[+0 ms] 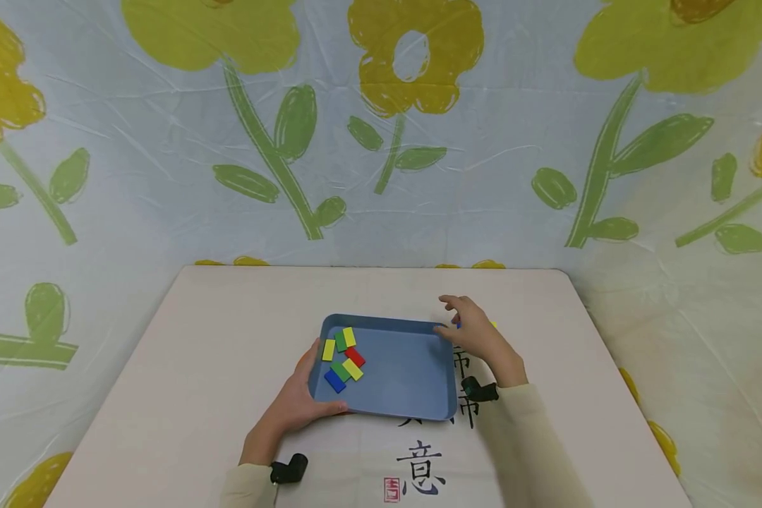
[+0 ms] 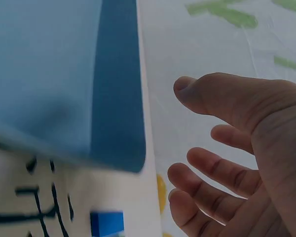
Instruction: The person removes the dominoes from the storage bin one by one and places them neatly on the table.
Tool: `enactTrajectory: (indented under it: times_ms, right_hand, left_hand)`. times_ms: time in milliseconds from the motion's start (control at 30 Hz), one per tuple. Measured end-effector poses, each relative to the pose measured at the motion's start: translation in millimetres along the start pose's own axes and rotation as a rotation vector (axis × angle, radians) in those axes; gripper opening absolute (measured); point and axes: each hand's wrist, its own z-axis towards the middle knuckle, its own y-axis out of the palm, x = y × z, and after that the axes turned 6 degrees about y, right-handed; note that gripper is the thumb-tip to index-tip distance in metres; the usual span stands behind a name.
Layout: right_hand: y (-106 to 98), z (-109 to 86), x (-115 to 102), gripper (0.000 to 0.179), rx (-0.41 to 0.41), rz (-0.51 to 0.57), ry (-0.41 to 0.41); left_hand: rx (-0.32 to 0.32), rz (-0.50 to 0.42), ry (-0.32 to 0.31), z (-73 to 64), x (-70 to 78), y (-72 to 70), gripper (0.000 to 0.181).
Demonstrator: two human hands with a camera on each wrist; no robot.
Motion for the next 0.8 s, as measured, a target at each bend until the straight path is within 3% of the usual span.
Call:
enactTrajectory:
  times_ms: [400, 800]
  right_hand:
    - [51, 12.6, -47, 0.063, -0.101, -0.001, -0.072]
    - [97, 19.9, -63, 0.059, -0.199, -0.055, -0.163]
  left_hand:
    - [-0.004, 0.009, -0.013, -0.5, -1.2, -2.2, 0.133]
    - [-0.012, -0.003, -0.001, 0.1, -1.1, -1.8, 0.133]
